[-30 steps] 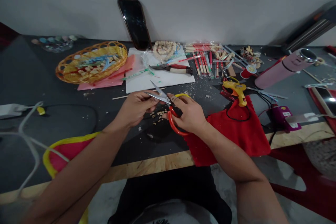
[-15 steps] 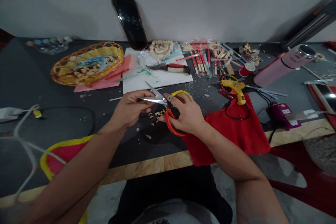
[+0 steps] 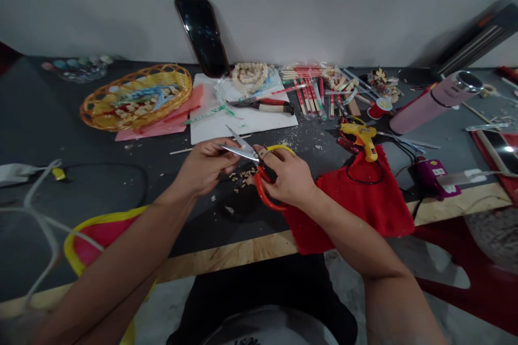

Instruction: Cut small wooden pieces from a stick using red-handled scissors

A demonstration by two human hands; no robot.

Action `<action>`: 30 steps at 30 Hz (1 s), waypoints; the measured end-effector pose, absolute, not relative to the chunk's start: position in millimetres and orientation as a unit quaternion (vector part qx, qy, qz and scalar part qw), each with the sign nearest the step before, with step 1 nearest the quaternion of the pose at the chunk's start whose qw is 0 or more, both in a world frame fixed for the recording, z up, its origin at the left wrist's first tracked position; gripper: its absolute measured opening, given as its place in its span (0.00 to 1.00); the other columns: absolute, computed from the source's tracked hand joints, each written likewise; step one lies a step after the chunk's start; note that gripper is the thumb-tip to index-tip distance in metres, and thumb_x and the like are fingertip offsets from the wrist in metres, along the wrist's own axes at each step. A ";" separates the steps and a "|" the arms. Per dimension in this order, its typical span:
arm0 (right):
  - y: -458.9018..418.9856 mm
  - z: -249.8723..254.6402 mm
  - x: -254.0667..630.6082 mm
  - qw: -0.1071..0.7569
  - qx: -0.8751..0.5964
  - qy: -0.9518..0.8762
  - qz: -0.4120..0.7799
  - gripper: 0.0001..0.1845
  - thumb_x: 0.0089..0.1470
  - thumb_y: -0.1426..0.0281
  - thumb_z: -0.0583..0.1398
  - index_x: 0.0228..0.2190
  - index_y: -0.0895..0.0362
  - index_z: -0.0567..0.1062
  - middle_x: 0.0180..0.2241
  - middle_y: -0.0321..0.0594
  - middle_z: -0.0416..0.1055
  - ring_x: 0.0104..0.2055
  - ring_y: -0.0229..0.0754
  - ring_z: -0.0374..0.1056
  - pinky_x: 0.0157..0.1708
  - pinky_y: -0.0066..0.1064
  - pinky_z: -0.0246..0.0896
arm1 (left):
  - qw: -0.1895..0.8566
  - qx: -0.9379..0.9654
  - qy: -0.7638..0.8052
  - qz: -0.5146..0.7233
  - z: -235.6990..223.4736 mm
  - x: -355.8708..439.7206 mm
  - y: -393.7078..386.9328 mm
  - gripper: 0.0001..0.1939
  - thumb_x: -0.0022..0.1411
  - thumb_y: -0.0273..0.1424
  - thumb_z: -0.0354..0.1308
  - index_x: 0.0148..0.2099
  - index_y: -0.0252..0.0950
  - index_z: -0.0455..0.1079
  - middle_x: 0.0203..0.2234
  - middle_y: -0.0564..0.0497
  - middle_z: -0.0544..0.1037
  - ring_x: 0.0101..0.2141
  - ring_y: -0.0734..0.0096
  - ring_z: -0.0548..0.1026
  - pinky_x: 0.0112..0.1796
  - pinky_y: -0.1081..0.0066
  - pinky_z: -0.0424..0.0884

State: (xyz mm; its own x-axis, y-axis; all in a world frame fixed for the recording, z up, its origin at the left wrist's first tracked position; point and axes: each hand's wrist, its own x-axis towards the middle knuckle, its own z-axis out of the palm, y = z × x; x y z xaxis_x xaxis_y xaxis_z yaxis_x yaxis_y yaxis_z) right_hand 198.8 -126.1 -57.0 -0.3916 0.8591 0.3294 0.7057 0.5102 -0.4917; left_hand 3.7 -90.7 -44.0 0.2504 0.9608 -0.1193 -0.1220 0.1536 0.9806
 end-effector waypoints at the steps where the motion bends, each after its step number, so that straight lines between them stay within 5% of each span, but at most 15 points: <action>1: -125.5 -57.1 199.0 0.285 -0.472 -0.821 0.145 0.32 0.55 0.53 0.61 0.56 0.55 0.68 0.47 0.47 0.73 0.50 0.49 0.70 0.50 0.39 0.69 | 0.616 0.492 0.431 0.439 -44.7 4.4 -90.9 0.07 0.48 0.32 0.67 0.30 0.35 0.74 0.17 0.57 0.69 0.15 0.83 0.60 0.17 0.79 0.54; 5: -123.5 -57.6 199.4 0.301 -0.475 -0.811 0.159 0.32 0.54 0.51 0.61 0.55 0.55 0.69 0.49 0.47 0.73 0.50 0.48 0.69 0.51 0.39 0.69 | 0.570 0.528 0.434 0.456 -45.2 6.2 -92.2 0.08 0.48 0.31 0.67 0.33 0.35 0.75 0.23 0.54 0.75 0.18 0.82 0.64 0.19 0.79 0.59; 12: -121.8 -54.6 201.0 0.269 -0.490 -0.821 0.115 0.37 0.51 0.47 0.60 0.57 0.54 0.67 0.46 0.49 0.69 0.51 0.53 0.65 0.52 0.47 0.66 | 0.562 0.538 0.462 0.426 -39.9 4.1 -91.8 0.03 0.46 0.28 0.65 0.28 0.35 0.75 0.16 0.57 0.69 0.16 0.81 0.63 0.18 0.79 0.58; 30: -127.0 -53.9 197.1 0.250 -0.490 -0.825 0.126 0.33 0.56 0.52 0.59 0.58 0.57 0.66 0.45 0.49 0.71 0.48 0.51 0.68 0.49 0.42 0.68 | 0.618 0.498 0.434 0.427 -40.5 1.6 -90.1 0.07 0.44 0.30 0.67 0.27 0.33 0.75 0.13 0.58 0.67 0.14 0.84 0.60 0.16 0.80 0.54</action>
State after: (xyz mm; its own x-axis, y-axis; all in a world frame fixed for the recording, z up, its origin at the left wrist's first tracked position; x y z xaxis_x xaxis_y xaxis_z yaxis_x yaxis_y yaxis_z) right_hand 197.1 -127.0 -53.9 -0.3947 0.8722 0.2890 0.7461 0.4878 -0.4532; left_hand 1.6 -90.1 -40.5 0.2584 0.9596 -0.1115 -0.0952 0.1401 0.9855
